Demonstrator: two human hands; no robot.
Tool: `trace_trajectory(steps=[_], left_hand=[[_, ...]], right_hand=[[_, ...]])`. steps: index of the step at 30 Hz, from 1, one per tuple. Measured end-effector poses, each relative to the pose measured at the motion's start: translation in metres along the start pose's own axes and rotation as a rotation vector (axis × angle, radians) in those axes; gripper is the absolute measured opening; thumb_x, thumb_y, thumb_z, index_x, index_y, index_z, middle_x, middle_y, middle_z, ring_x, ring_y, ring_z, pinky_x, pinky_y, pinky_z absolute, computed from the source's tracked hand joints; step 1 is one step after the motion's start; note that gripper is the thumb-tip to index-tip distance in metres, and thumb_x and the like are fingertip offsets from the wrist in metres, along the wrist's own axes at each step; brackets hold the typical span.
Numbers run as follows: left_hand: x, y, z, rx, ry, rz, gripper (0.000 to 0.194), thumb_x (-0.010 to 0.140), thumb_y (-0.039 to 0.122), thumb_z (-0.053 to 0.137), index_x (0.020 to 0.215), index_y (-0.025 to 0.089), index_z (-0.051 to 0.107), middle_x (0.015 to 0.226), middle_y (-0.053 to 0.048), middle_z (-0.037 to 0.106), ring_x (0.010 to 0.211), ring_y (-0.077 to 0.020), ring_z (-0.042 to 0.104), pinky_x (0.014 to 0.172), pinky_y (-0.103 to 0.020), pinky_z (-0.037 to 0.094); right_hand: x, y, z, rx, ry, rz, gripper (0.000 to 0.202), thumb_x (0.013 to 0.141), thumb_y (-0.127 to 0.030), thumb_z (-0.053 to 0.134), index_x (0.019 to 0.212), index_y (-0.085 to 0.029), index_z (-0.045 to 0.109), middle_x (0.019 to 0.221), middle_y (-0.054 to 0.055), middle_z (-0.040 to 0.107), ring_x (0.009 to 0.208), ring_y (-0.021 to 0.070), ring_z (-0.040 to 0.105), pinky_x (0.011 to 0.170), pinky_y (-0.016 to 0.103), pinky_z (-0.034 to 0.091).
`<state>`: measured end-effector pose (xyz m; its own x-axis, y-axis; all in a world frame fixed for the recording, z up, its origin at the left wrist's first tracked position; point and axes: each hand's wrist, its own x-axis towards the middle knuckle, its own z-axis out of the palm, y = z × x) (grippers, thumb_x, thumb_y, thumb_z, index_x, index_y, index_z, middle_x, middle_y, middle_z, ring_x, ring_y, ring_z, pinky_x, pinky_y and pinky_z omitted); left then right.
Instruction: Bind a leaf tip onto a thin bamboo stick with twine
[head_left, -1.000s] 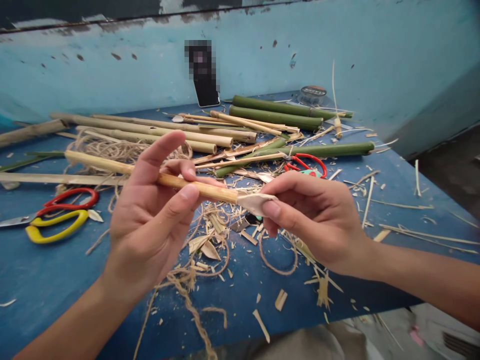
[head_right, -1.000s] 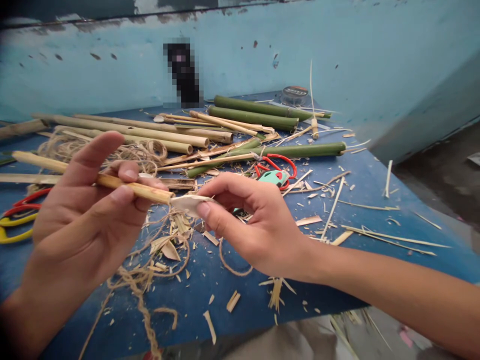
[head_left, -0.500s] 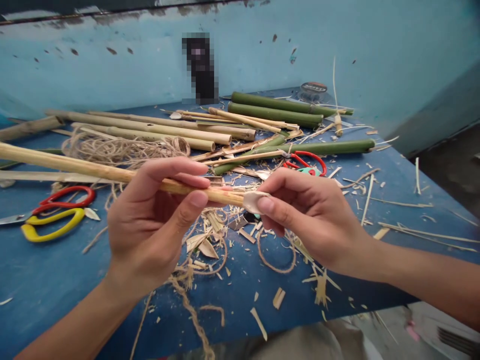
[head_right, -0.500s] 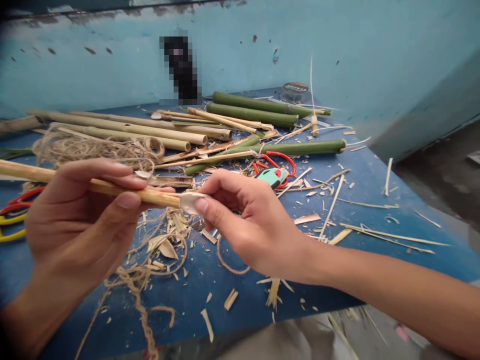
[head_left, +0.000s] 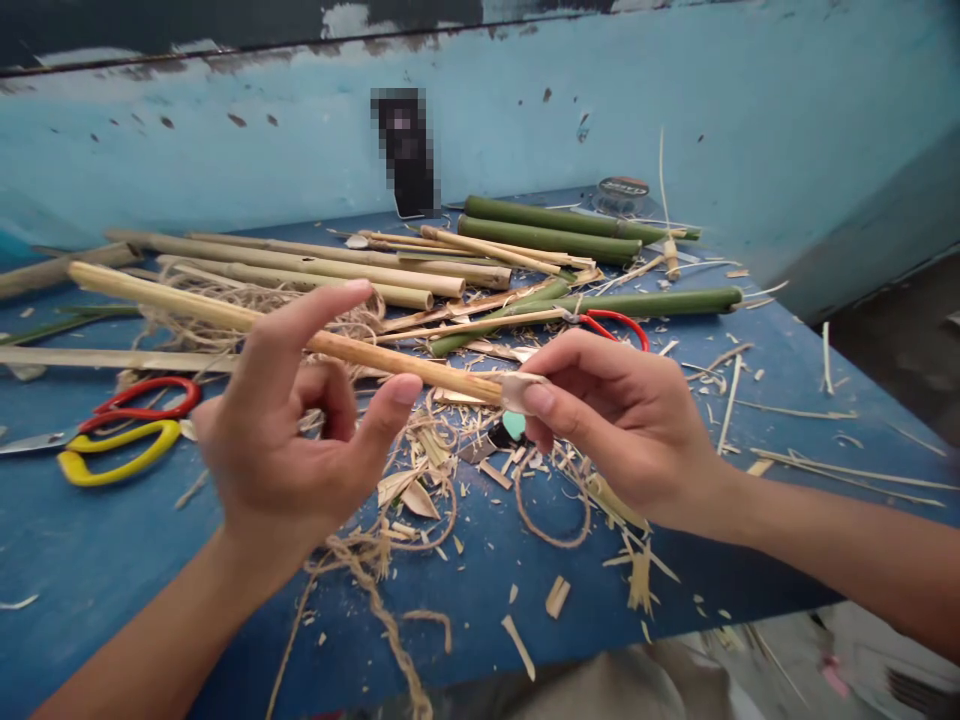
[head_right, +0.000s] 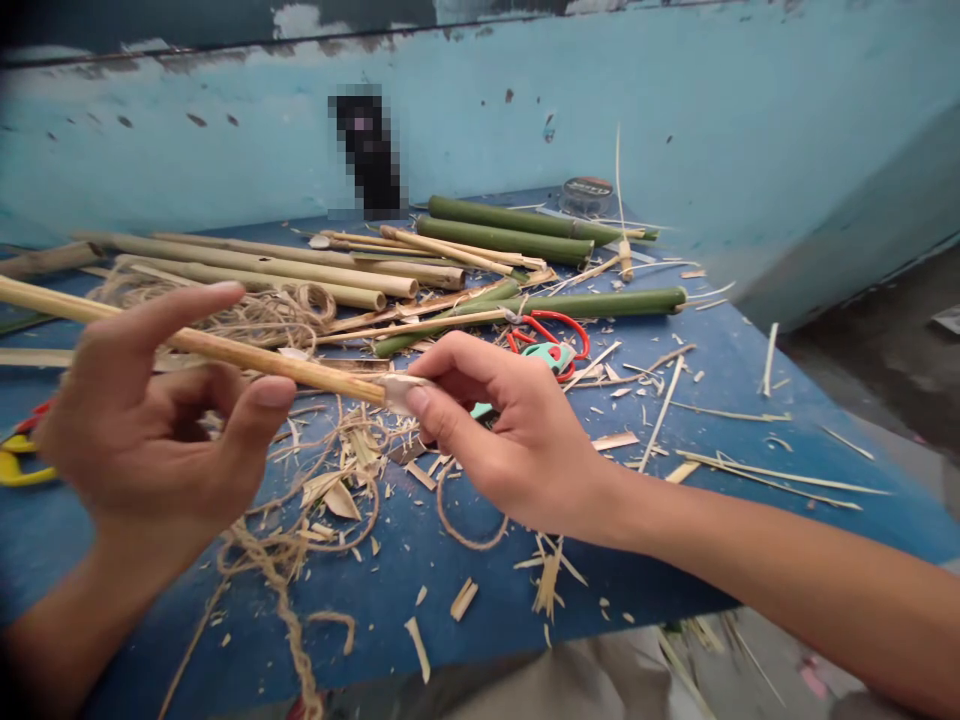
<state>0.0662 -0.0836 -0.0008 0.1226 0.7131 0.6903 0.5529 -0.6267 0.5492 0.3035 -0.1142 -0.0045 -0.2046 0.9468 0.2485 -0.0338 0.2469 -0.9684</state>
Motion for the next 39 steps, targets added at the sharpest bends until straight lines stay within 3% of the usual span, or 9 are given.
trace_trajectory(steps=[2,5,7,9,12,18,22,29,39], left_hand=[[0.003,-0.004,-0.009,0.267,0.051,0.221,0.053,0.08,0.039,0.08,0.13,0.042,0.064,0.091,0.005,0.069,0.078,-0.0156,0.066,0.057,-0.029,0.051],[0.01,-0.005,-0.011,0.419,-0.069,0.697,0.065,0.073,0.053,0.083,0.132,0.034,0.066,0.099,-0.004,0.07,0.089,-0.0242,0.067,0.079,-0.043,0.054],[0.011,-0.005,-0.007,0.451,-0.252,0.763,0.062,0.079,0.04,0.08,0.138,0.027,0.061,0.106,-0.007,0.073,0.091,-0.0241,0.069,0.081,-0.039,0.053],[0.01,-0.007,-0.002,0.42,-0.384,0.724,0.057,0.086,0.025,0.073,0.141,0.027,0.056,0.099,-0.004,0.075,0.084,-0.0196,0.07,0.073,-0.031,0.051],[0.004,-0.012,0.001,0.373,-0.438,0.679,0.057,0.092,0.019,0.066,0.146,0.027,0.051,0.088,-0.001,0.076,0.074,-0.016,0.068,0.067,-0.028,0.047],[0.002,-0.016,-0.001,0.356,-0.404,0.647,0.057,0.092,0.019,0.067,0.146,0.032,0.053,0.085,0.0,0.076,0.067,-0.0149,0.067,0.06,-0.027,0.042],[0.005,-0.011,0.001,0.338,-0.384,0.652,0.043,0.09,0.022,0.07,0.132,0.027,0.063,0.084,-0.001,0.076,0.062,-0.0131,0.065,0.056,-0.026,0.039],[0.009,-0.009,0.002,0.38,-0.437,0.605,0.026,0.095,0.026,0.064,0.121,0.025,0.064,0.081,0.0,0.075,0.056,-0.0108,0.061,0.05,-0.025,0.034],[0.006,-0.008,0.004,0.437,-0.491,0.552,0.032,0.098,0.032,0.06,0.129,0.024,0.062,0.088,0.001,0.075,0.06,-0.0126,0.066,0.052,-0.027,0.037]], right_hand=[[0.0,0.0,-0.001,-0.051,0.0,-0.011,0.011,0.097,-0.032,0.063,0.096,-0.021,0.064,0.072,-0.002,0.061,0.062,0.0104,0.057,0.055,0.024,0.045],[-0.001,0.0,-0.001,-0.153,-0.073,-0.045,0.013,0.099,-0.032,0.061,0.097,-0.02,0.064,0.072,-0.001,0.06,0.062,0.0103,0.055,0.055,0.024,0.043],[-0.003,0.0,-0.001,-0.205,-0.124,-0.079,0.013,0.099,-0.03,0.059,0.097,-0.019,0.064,0.073,-0.001,0.06,0.063,0.0102,0.054,0.056,0.024,0.044],[-0.004,0.001,0.0,-0.223,-0.143,-0.086,0.012,0.1,-0.029,0.058,0.097,-0.019,0.064,0.072,-0.001,0.061,0.062,0.0102,0.055,0.057,0.024,0.044],[-0.005,0.003,0.002,-0.203,-0.122,-0.053,0.014,0.101,-0.03,0.057,0.098,-0.019,0.064,0.073,-0.001,0.062,0.062,0.0104,0.056,0.056,0.024,0.043],[-0.004,0.006,0.002,-0.166,-0.107,-0.038,0.016,0.101,-0.032,0.057,0.1,-0.018,0.065,0.071,-0.002,0.057,0.058,0.0086,0.049,0.052,0.023,0.039],[-0.004,0.006,0.001,-0.178,-0.115,-0.047,0.016,0.101,-0.031,0.057,0.1,-0.018,0.065,0.071,-0.003,0.055,0.059,0.008,0.047,0.052,0.023,0.037],[0.001,0.015,-0.002,-0.064,-0.168,-0.007,0.02,0.102,-0.034,0.054,0.111,-0.018,0.062,0.074,-0.002,0.06,0.061,0.0091,0.051,0.056,0.023,0.041],[0.003,0.019,-0.003,-0.059,-0.116,0.035,0.014,0.101,-0.03,0.056,0.111,-0.022,0.062,0.075,-0.003,0.061,0.063,0.0094,0.053,0.056,0.022,0.043]])
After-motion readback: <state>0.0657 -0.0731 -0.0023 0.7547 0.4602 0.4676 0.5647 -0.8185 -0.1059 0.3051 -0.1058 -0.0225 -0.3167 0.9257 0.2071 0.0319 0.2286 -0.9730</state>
